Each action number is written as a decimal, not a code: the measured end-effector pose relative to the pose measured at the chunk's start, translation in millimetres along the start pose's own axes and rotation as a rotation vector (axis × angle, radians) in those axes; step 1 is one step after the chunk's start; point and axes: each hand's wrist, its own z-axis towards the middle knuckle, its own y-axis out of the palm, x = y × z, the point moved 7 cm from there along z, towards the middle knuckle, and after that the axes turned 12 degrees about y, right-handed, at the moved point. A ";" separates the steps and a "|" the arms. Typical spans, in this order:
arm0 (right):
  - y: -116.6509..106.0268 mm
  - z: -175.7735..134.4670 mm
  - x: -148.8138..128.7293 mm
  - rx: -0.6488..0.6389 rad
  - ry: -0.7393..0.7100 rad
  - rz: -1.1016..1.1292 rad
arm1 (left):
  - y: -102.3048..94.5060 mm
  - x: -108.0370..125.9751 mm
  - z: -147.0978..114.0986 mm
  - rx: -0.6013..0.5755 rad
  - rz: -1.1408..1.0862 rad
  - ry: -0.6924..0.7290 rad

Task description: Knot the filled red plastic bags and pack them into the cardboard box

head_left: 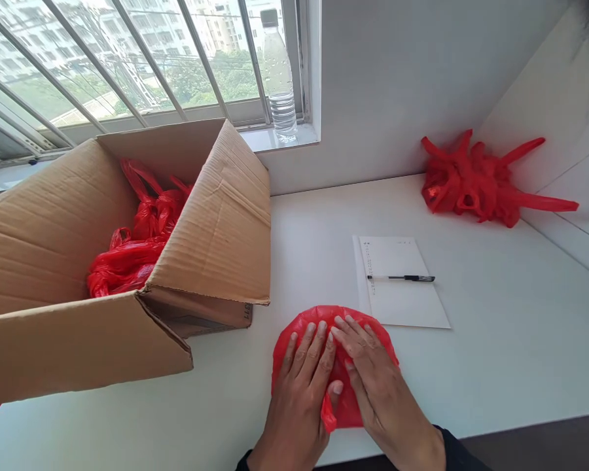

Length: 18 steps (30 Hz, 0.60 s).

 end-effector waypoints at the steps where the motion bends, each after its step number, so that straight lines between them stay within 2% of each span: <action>1: 6.1 -2.4 5.4 0.011 -0.010 -0.035 | 4.9 0.2 -1.2 -0.016 0.010 -0.007; 6: 19.7 -11.1 20.9 0.017 -0.013 -0.085 | 14.5 1.6 -5.6 -0.083 0.006 -0.021; 12: 28.0 -13.1 21.7 -0.022 0.004 -0.070 | 17.8 0.3 -4.7 -0.098 -0.106 -0.049; 15: 17.6 -11.1 23.5 -0.068 0.086 0.060 | 6.4 -1.1 -6.9 -0.041 -0.297 -0.125; 18: -10.7 -6.2 38.3 -0.065 0.283 0.244 | -12.9 -11.7 -17.6 0.110 -0.487 -0.269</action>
